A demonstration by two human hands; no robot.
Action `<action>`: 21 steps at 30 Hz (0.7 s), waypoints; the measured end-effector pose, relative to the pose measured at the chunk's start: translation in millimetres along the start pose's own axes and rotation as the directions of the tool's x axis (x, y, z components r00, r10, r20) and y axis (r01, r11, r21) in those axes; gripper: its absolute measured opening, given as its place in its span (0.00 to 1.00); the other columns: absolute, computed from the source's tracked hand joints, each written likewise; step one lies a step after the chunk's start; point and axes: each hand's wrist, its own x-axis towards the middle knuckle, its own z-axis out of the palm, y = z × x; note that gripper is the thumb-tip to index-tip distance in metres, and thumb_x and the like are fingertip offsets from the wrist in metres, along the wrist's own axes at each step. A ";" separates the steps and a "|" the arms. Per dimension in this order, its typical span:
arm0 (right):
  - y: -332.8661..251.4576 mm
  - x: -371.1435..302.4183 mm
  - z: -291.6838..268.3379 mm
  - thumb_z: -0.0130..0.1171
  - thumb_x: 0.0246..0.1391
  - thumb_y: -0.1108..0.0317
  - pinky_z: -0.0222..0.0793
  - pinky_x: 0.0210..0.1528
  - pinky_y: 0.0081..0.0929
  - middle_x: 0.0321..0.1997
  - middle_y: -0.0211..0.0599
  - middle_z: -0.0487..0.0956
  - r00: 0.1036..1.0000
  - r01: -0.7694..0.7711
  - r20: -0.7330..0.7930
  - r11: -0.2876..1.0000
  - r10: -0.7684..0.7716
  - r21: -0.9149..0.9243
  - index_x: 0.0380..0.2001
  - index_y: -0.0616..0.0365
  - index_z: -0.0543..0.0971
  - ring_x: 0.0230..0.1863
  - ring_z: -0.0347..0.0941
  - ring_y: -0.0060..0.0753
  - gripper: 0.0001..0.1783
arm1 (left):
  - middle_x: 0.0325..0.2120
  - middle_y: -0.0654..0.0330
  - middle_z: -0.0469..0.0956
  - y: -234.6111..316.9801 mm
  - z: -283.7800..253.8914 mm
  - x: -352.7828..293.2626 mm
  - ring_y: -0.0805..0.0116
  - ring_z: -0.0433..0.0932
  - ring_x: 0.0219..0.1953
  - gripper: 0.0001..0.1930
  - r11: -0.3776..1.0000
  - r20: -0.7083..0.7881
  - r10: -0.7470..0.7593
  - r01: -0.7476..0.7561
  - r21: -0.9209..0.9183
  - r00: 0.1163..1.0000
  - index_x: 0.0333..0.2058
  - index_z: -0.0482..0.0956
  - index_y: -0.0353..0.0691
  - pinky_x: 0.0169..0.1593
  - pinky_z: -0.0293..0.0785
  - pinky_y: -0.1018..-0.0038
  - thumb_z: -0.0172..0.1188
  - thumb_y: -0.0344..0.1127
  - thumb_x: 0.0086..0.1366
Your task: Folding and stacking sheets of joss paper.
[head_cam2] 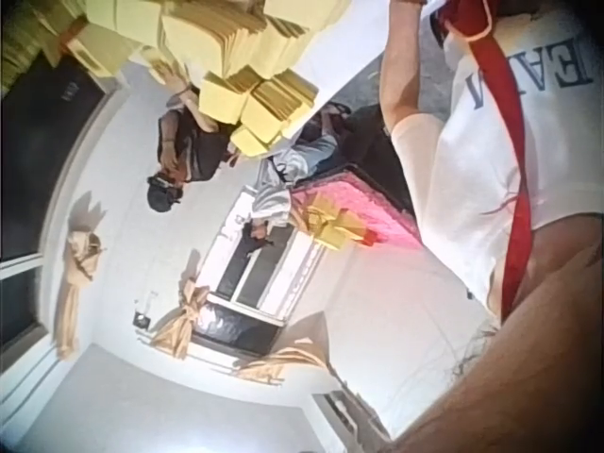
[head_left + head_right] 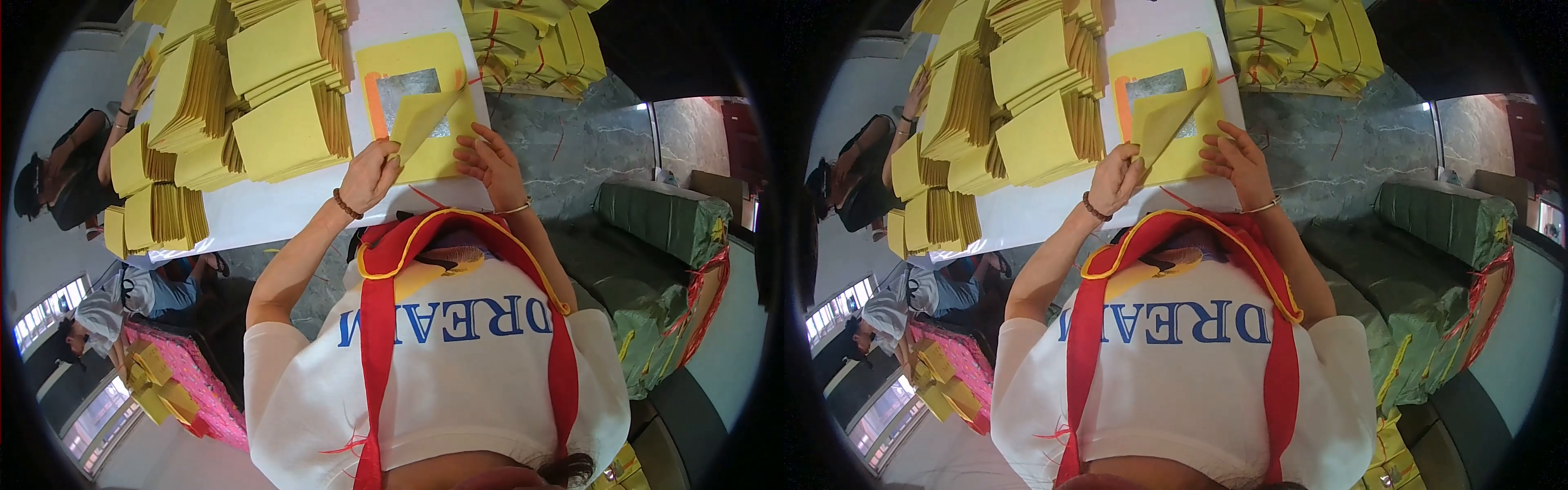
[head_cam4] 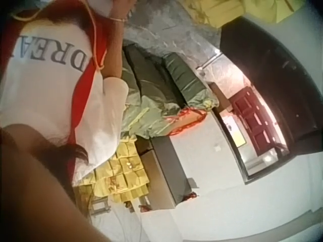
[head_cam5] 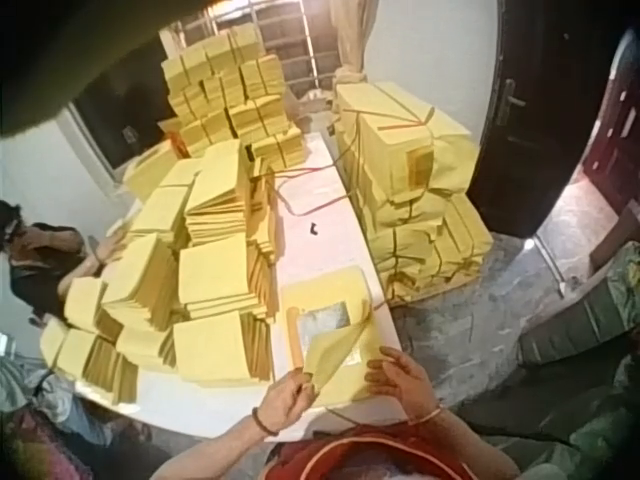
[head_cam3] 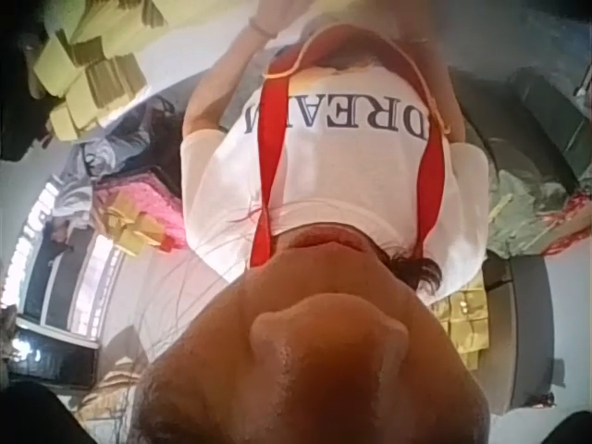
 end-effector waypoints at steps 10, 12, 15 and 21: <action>-3.6 3.3 -9.4 0.46 0.58 0.69 0.71 0.44 0.25 0.51 0.39 0.71 0.995 0.080 -0.059 0.997 -0.080 0.002 0.56 0.55 0.63 0.44 0.72 0.29 0.21 | 0.27 0.51 0.70 1.2 -5.1 9.3 0.58 0.70 0.28 0.17 0.980 0.039 0.195 -0.196 0.036 0.980 0.45 0.72 0.37 0.33 0.68 0.68 0.49 0.21 0.56; -2.6 3.6 -9.8 0.46 0.58 0.69 0.71 0.43 0.24 0.52 0.39 0.70 0.995 0.077 -0.059 0.997 -0.077 -0.002 0.56 0.56 0.62 0.44 0.72 0.29 0.21 | 0.27 0.51 0.70 1.8 -4.7 8.2 0.58 0.70 0.28 0.16 0.983 0.035 0.179 -0.181 0.037 0.983 0.45 0.72 0.38 0.33 0.68 0.68 0.50 0.22 0.57; -0.7 4.2 -9.8 0.46 0.58 0.69 0.70 0.40 0.21 0.52 0.37 0.70 0.994 0.093 -0.062 0.995 -0.094 -0.030 0.57 0.55 0.62 0.42 0.72 0.27 0.22 | 0.27 0.52 0.70 2.8 -2.1 7.3 0.57 0.70 0.29 0.15 0.986 0.021 0.162 -0.162 0.035 0.987 0.44 0.73 0.38 0.33 0.68 0.68 0.52 0.23 0.57; -4.9 2.7 -10.0 0.47 0.58 0.70 0.69 0.35 0.17 0.58 0.34 0.66 0.983 0.143 -0.100 0.983 -0.154 -0.111 0.61 0.52 0.58 0.40 0.73 0.24 0.27 | 0.26 0.53 0.69 -0.5 1.8 9.3 0.57 0.70 0.30 0.15 0.969 -0.022 0.235 -0.233 0.076 0.972 0.44 0.73 0.38 0.34 0.68 0.68 0.53 0.23 0.56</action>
